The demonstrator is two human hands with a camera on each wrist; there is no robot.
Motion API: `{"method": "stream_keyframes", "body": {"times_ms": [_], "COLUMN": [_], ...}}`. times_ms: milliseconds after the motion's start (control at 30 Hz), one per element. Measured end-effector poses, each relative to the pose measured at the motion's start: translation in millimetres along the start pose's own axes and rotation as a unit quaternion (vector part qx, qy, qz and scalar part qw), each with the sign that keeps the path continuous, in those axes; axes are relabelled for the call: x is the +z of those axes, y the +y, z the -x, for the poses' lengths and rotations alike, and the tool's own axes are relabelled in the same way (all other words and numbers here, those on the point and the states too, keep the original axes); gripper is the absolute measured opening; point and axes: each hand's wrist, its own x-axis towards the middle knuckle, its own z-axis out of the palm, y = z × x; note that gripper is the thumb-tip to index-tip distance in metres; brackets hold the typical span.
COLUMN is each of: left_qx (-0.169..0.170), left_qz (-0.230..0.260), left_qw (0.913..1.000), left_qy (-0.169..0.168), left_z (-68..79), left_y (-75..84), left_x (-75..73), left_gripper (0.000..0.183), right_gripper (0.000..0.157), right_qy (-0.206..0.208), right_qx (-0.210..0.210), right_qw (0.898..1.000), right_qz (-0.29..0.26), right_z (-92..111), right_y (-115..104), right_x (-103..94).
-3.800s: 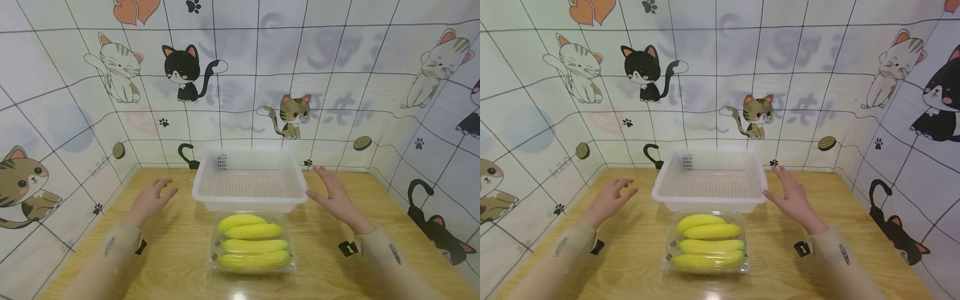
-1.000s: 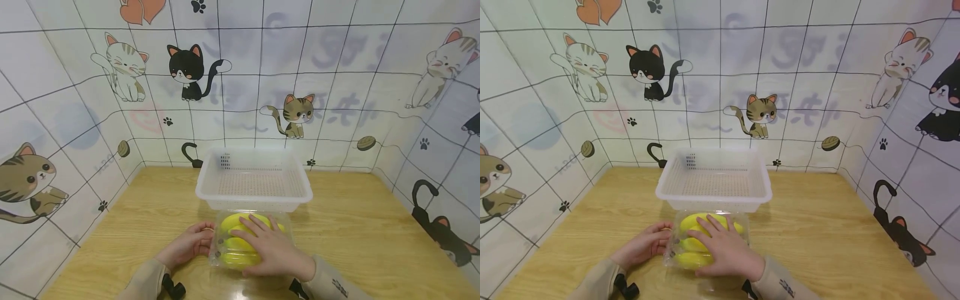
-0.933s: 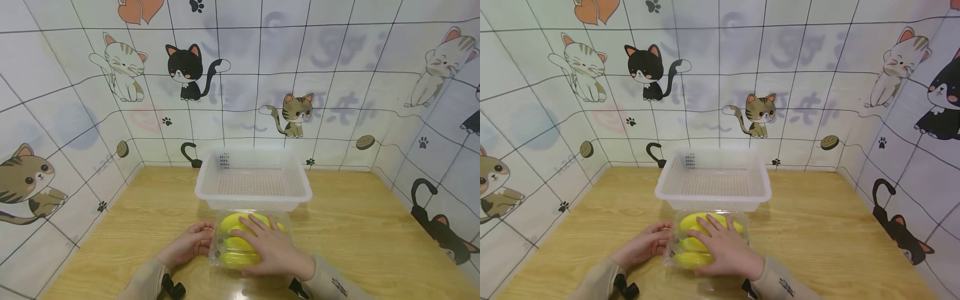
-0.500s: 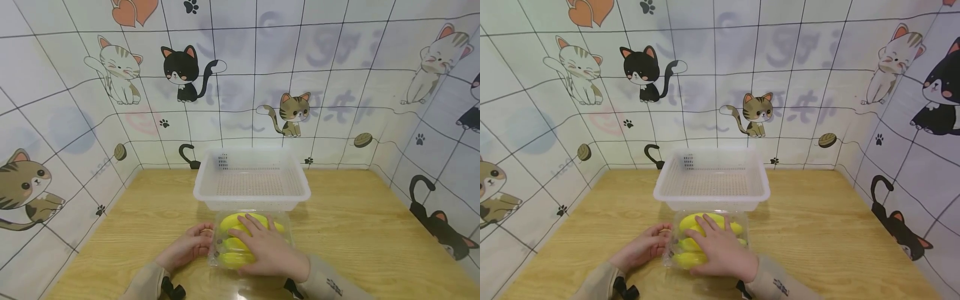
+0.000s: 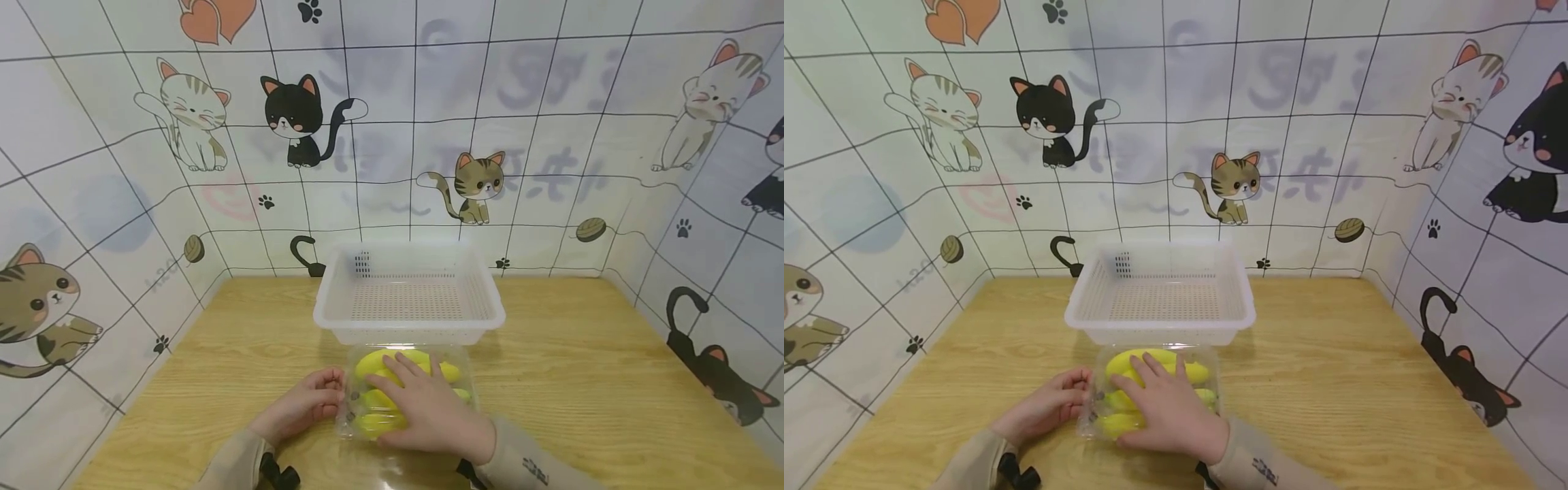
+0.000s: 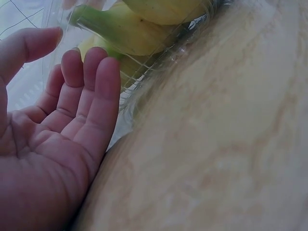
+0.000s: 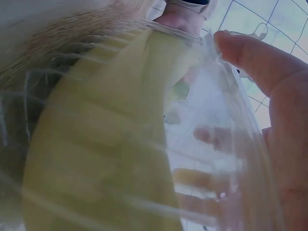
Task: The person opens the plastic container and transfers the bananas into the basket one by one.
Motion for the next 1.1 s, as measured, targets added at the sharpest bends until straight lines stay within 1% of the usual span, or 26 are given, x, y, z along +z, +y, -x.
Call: {"method": "stream_keyframes", "body": {"times_ms": [133,400,633,800,900,1000,1100], "left_qx": [0.0,0.003,0.005,0.015,0.012,0.006,0.008], "left_qz": [-0.005,-0.011,-0.008,-0.018,-0.021,-0.019,-0.018], "left_qw": [1.0,0.9999,0.9999,0.9997,0.9997,0.9998,0.9998], "left_qy": [0.003,-0.002,-0.007,-0.008,-0.01,-0.007,-0.001], "left_z": [0.6,2.1,1.3,0.4,0.6,1.4,0.9], "left_y": [-0.4,-1.6,-1.0,-0.5,-1.0,-1.9,-2.5], "left_x": [-0.2,-0.4,-1.4,-1.7,-0.2,1.5,2.5], "left_gripper": [0.015,0.014,0.015,0.017,0.017,0.016,0.016], "right_gripper": [0.08,0.081,0.079,0.078,0.077,0.076,0.076], "right_qy": [0.007,0.018,0.017,0.024,0.023,0.018,0.018], "right_qx": [-0.004,-0.012,0.001,0.004,0.005,0.003,0.004], "right_qw": [1.0,0.999,1.0,1.0,1.0,1.0,1.0], "right_qz": [0.013,0.035,0.017,0.01,0.003,0.0,0.003], "right_z": [-0.5,0.3,0.8,0.2,1.1,2.3,3.0], "right_y": [-0.8,-1.7,-2.8,-1.5,-1.0,-0.8,-0.5], "right_x": [1.8,3.8,1.1,-0.8,-1.0,-0.3,0.2]}}
